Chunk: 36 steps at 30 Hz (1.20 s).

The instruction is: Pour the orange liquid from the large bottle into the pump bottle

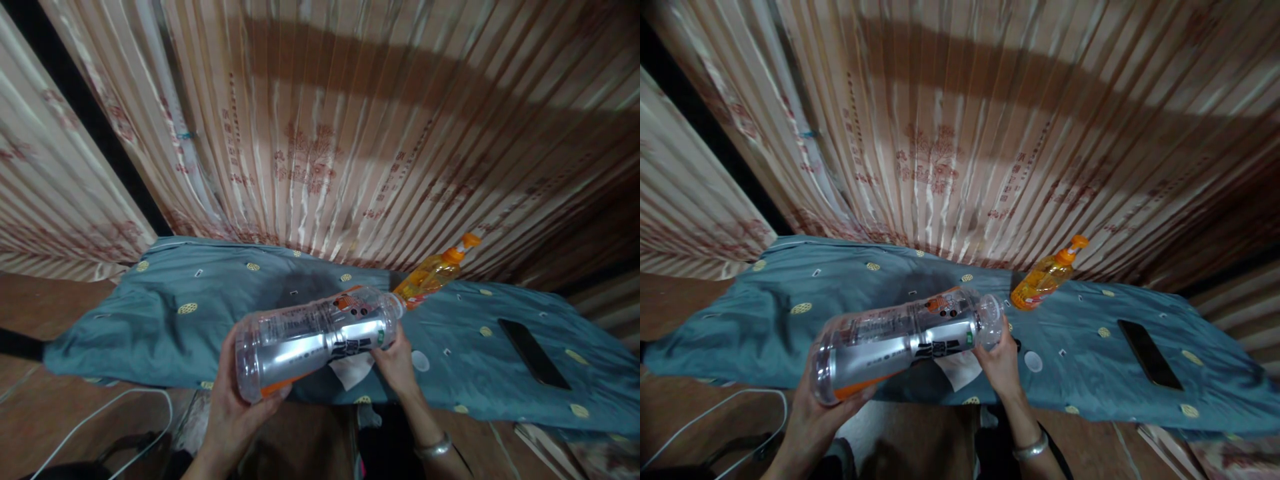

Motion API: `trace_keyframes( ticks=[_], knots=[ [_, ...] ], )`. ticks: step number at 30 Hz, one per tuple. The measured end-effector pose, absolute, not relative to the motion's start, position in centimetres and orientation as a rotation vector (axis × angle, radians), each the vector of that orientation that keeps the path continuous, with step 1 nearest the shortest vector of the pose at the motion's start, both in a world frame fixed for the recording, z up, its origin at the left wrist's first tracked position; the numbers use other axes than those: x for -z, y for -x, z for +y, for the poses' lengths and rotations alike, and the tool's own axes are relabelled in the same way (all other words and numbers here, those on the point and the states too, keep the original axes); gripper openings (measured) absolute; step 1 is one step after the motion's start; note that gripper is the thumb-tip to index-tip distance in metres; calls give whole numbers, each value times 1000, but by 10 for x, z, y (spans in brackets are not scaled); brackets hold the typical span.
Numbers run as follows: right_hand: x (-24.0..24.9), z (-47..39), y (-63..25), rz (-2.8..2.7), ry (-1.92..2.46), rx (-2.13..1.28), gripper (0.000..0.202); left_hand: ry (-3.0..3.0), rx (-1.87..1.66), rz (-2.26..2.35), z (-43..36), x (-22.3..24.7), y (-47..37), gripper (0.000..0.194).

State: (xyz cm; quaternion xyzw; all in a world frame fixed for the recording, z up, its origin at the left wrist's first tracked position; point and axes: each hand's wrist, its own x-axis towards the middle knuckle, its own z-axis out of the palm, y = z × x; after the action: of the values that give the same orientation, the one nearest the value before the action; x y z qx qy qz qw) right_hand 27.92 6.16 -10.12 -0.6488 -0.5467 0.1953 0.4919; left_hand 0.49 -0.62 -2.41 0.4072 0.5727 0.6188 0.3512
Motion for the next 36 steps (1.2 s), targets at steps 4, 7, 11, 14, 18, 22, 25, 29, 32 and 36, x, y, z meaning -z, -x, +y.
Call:
trace_keyframes(
  ticks=[4, 7, 11, 14, 18, 22, 25, 29, 32, 36],
  knots=[
    [99, 62, -278, -1316, 1582, -471, 62, -1041, -1596, 1494, -6, 25, -5, 98],
    [96, 61, -276, -1314, 1556, -498, 61, -1044, -1586, 1502, -6, 25, -4, 99],
    [95, 61, -276, -1309, 1516, -532, 62, -1045, -1572, 1478, -6, 25, -4, 97],
    [95, 61, -277, -1322, 1480, -555, 67, -1040, -1571, 1475, -5, 25, -4, 97],
    [95, 61, -278, -1338, 1459, -554, 69, -1019, -1580, 1494, -5, 25, -4, 101],
    [96, 62, -277, -1319, 1480, -555, 67, -1020, -1577, 1494, -6, 23, -5, 101],
    [98, 61, -277, -1307, 1490, -563, 69, -1023, -1569, 1498, -6, 23, -4, 100],
    [98, 61, -277, -1312, 1485, -573, 74, -1026, -1551, 1510, -6, 25, -3, 103],
    [97, 60, -276, -1317, 1483, -578, 72, -1053, -1543, 1534, -6, 24, -2, 101],
    [96, 60, -276, -1321, 1465, -562, 66, -1069, -1549, 1531, -7, 23, -3, 98]
  ],
)
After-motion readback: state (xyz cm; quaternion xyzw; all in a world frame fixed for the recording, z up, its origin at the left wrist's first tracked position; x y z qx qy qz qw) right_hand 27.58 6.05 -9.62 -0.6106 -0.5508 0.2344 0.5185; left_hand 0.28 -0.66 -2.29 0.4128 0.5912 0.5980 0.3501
